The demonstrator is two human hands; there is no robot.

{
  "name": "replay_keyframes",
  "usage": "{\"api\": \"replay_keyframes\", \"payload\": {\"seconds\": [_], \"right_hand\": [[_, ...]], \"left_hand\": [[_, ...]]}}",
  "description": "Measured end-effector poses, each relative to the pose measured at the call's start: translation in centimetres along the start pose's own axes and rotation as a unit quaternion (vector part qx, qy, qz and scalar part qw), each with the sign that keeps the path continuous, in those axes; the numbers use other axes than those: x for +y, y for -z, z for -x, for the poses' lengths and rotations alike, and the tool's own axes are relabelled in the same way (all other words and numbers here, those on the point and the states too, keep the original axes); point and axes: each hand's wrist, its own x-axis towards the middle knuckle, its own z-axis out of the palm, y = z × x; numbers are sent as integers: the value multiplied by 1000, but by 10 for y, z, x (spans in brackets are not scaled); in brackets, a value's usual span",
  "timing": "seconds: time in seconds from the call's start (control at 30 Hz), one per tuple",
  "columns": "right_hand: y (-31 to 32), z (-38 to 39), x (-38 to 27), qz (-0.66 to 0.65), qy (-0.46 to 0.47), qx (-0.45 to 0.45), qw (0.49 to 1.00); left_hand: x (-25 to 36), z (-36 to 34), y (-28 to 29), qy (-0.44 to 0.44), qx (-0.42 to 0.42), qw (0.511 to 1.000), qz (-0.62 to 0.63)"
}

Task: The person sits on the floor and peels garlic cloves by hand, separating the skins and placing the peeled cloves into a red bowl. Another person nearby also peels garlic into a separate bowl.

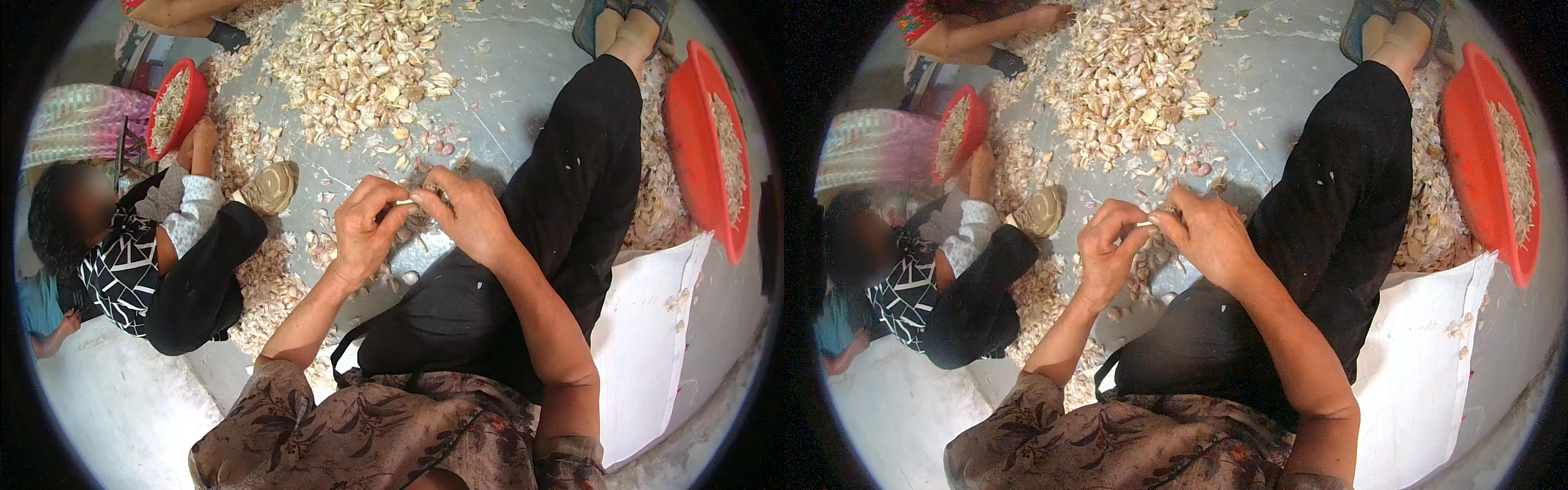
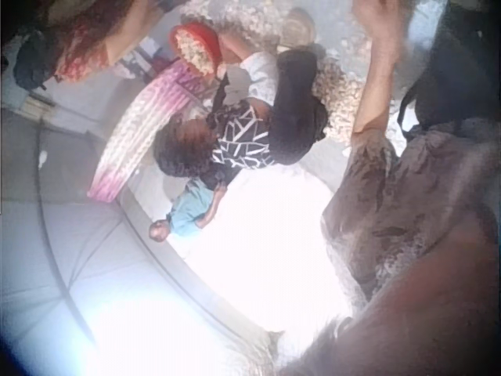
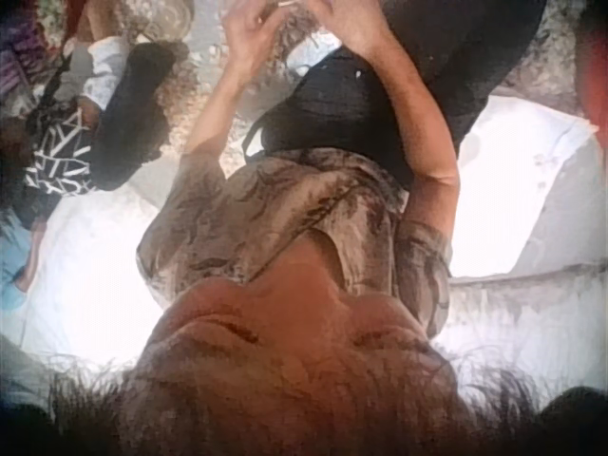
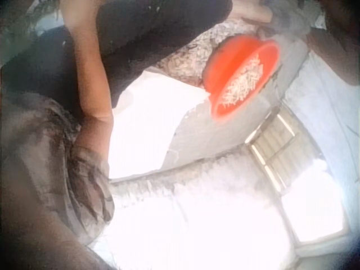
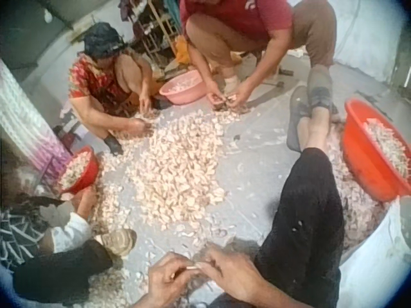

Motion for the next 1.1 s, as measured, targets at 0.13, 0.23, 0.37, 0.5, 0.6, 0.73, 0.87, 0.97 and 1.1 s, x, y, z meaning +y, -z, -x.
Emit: {"api": "replay_keyframes", "payload": {"seconds": [0.13, 0.23, 0.37, 0.5, 0.6, 0.73, 0.87, 0.97, 1.1], "right_hand": [[-10, 3, 3, -4, 69, 14, 998], [-8, 6, 5, -182, 9, -38, 983], [4, 7, 7, -565, -148, -40, 811], [11, 1, 5, -572, -125, 62, 809], [14, -4, 10, -592, -131, 134, 784], [16, -7, 10, -576, -168, 142, 787], [15, -8, 10, -570, -155, 172, 788], [16, -6, 12, -581, -149, 201, 775], [15, -5, 15, -582, -132, 211, 774]], "left_hand": [[3, 11, -6, 99, -26, 960, 260], [6, 15, -14, 142, -37, 895, 422], [-38, 22, -23, 169, -51, 918, 355], [-99, -10, -21, 17, 6, 997, -68], [-92, -50, -22, 54, 10, 992, -113], [-130, -64, -22, 66, 11, 988, -137], [-155, -46, -18, 121, 56, 991, -7], [-141, -35, -19, 209, 33, 977, 32], [-118, -59, -30, 16, 59, 990, -131]]}}
